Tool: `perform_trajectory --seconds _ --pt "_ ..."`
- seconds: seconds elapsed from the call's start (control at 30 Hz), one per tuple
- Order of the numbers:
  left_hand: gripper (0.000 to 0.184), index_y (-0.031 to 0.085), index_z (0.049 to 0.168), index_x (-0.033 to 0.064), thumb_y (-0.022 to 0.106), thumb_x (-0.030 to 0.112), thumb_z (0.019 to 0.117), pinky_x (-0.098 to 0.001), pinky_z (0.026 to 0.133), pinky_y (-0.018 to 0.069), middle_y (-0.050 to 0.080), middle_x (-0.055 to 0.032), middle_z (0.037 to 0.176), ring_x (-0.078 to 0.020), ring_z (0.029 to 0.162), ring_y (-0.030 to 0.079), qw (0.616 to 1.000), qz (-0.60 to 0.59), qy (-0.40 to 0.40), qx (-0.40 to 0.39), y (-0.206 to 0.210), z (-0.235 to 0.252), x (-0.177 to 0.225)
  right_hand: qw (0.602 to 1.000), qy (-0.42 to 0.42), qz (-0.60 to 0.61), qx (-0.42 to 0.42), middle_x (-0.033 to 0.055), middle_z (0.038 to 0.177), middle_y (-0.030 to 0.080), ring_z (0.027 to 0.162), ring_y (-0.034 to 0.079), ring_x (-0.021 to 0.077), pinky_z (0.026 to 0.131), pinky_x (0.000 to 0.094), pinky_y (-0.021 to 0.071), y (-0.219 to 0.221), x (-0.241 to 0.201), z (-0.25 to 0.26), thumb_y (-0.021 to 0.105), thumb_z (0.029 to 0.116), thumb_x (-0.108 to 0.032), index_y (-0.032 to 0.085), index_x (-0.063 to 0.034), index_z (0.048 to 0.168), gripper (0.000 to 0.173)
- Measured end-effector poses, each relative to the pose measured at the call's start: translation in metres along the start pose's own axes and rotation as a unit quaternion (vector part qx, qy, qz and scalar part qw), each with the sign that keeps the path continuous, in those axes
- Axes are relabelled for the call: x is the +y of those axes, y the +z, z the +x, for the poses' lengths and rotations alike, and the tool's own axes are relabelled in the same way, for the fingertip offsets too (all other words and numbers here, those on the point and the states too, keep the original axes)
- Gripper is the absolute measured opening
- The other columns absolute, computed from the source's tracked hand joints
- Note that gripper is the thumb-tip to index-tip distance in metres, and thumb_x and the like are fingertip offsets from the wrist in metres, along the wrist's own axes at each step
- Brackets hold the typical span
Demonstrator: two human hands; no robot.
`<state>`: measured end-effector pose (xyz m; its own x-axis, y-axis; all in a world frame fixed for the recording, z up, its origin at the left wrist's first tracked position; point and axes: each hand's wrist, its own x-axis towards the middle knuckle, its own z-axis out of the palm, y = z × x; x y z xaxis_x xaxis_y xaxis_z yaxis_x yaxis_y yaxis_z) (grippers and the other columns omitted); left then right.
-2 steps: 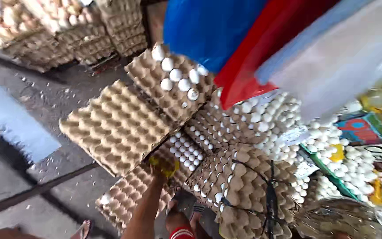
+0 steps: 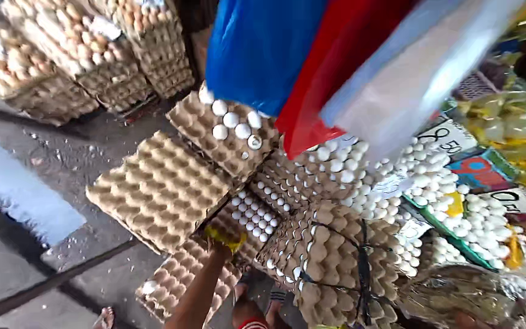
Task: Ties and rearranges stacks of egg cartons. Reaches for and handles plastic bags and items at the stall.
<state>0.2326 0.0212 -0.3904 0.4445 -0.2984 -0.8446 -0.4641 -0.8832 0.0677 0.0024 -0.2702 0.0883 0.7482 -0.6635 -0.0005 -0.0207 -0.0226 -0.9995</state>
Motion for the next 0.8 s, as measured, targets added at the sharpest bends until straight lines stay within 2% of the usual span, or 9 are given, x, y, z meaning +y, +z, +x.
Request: perform_trajectory --seconds 0.07,0.13,0.23,0.37,0.47,0.57,0.7,0.77,0.8 --pt "0.061 0.060 0.137 0.0015 0.066 0.043 0.0930 -0.0724 0.119 0.0154 0.044 -0.0303 0.152 -0.0525 0.144 0.034 0.999 -0.033 0.027 0.017 -0.034 -0.038 0.008 1.000 -0.018 0.026 -0.001 -0.0101 0.109 0.077 0.099 0.072 0.0048 0.091 0.0289 0.0603 -0.029 -0.005 -0.011 0.084 0.0791 -0.008 0.070 -0.0313 0.118 0.048" --pt "0.054 0.065 0.133 0.0116 0.063 0.049 0.0945 -0.0707 0.105 0.0409 0.059 -0.0231 0.140 -0.0476 0.130 0.054 0.993 -0.077 0.064 0.065 -0.077 -0.086 0.018 0.998 -0.036 0.053 0.009 -0.0104 0.110 0.076 0.098 0.072 0.0050 0.089 0.0282 0.0611 -0.040 -0.013 -0.019 0.086 0.0772 -0.009 0.066 -0.0311 0.120 0.052" --pt "0.037 0.070 0.124 0.0133 0.047 0.037 0.1063 -0.0640 0.096 0.0515 0.069 -0.0145 0.127 -0.0381 0.117 0.066 0.958 -0.093 0.163 0.216 -0.163 -0.183 0.039 0.997 -0.051 0.064 0.002 -0.0068 0.111 0.075 0.098 0.072 0.0084 0.089 0.0312 0.0615 -0.050 -0.018 -0.024 0.084 0.0793 -0.007 0.060 -0.0212 0.126 0.054" --pt "0.032 0.075 0.112 0.0100 0.051 0.030 0.1069 -0.0499 0.085 0.0606 0.075 -0.0114 0.105 -0.0284 0.099 0.074 0.717 -0.055 0.403 0.566 -0.274 -0.320 0.096 1.000 0.013 -0.007 0.002 0.0043 0.110 0.074 0.095 0.074 0.0159 0.084 0.0359 0.0650 -0.054 -0.013 -0.022 0.079 0.0803 -0.003 0.049 -0.0014 0.138 0.065" --pt "0.032 0.073 0.104 0.0061 0.052 0.030 0.1058 -0.0487 0.079 0.0605 0.073 -0.0128 0.097 -0.0301 0.095 0.073 0.587 0.118 0.456 0.658 -0.356 -0.378 0.159 0.995 0.041 -0.047 -0.078 0.0100 0.118 0.072 0.101 0.074 0.0190 0.088 0.0380 0.0644 -0.055 -0.007 -0.004 0.082 0.0793 -0.010 0.044 -0.0011 0.147 0.078" --pt "0.020 0.067 0.113 -0.0033 0.057 0.006 0.0985 -0.0571 0.105 0.0464 0.066 -0.0218 0.119 -0.0408 0.119 0.061 0.650 0.275 0.357 0.611 -0.424 -0.382 0.209 0.978 0.011 -0.166 -0.129 0.0125 0.137 0.062 0.116 0.067 0.0209 0.097 0.0428 0.0596 -0.069 0.005 0.043 0.085 0.0769 -0.023 0.033 -0.0137 0.159 0.098" --pt "0.032 0.063 0.126 -0.0088 0.052 -0.003 0.0966 -0.0541 0.128 0.0151 0.054 -0.0219 0.146 -0.0406 0.147 0.036 0.787 0.279 0.133 0.534 -0.445 -0.359 0.228 0.913 0.005 -0.407 0.008 0.0297 0.131 0.060 0.112 0.067 0.0407 0.096 0.0601 0.0543 -0.114 -0.038 0.122 0.084 0.0830 -0.021 -0.007 -0.0127 0.164 0.122" --pt "0.031 0.068 0.123 -0.0030 0.051 0.000 0.0974 -0.0528 0.127 0.0188 0.057 -0.0179 0.143 -0.0369 0.143 0.042 0.789 0.330 0.074 0.513 -0.438 -0.363 0.228 0.866 -0.004 -0.490 0.095 0.0331 0.121 0.065 0.105 0.067 0.0501 0.089 0.0704 0.0524 -0.147 -0.070 0.157 0.083 0.0830 -0.028 -0.006 -0.0116 0.164 0.122" --pt "0.029 0.069 0.120 -0.0021 0.049 0.001 0.0989 -0.0536 0.126 0.0200 0.059 -0.0188 0.140 -0.0371 0.141 0.045 0.776 0.361 0.062 0.512 -0.434 -0.368 0.228 0.840 -0.016 -0.528 0.127 0.0336 0.119 0.065 0.105 0.066 0.0529 0.087 0.0736 0.0505 -0.164 -0.086 0.172 0.079 0.0867 -0.032 0.010 -0.0067 0.163 0.106"
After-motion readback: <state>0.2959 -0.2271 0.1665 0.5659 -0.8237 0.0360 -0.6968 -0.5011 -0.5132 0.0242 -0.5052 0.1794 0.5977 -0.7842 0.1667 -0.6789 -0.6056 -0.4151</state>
